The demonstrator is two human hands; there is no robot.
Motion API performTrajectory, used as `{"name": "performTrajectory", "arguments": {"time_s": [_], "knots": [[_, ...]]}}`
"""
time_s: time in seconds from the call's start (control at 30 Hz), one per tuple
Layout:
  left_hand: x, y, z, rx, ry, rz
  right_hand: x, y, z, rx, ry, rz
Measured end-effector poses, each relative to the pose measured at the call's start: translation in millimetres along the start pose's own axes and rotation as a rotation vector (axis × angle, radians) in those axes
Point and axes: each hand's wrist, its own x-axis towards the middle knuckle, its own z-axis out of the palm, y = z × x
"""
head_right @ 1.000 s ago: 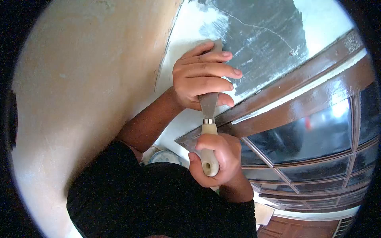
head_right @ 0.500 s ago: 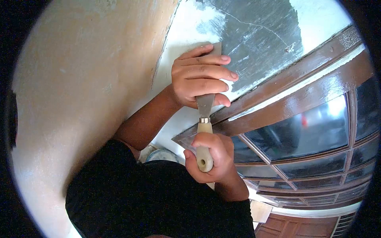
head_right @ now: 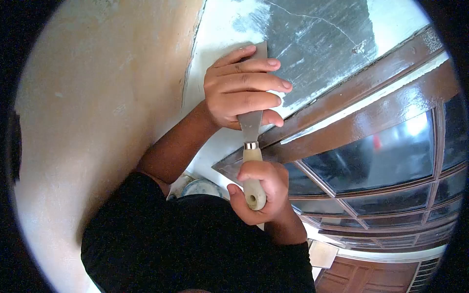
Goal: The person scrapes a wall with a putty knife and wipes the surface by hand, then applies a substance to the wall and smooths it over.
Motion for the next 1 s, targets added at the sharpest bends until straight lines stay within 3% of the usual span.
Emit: {"name": "performTrajectory", "arguments": {"time_s": [0.17, 0.23, 0.63, 1.0], "knots": [[5, -2, -4, 0.032, -0.014, 0.002, 1, 3, -2, 0.06, 0.04, -0.039], [6, -2, -4, 0.019, -0.008, 0.008, -7, -5, -5, 0.044, -0.042, 0.153], [4, -2, -8, -0.005, -0.021, -0.031, 13, -6, 2, -0.061, -0.005, -0.064], [8, -3, -10, -0.028, -0.036, -0.021, 6, -6, -2, -0.038, -0.045, 0.017]]}}
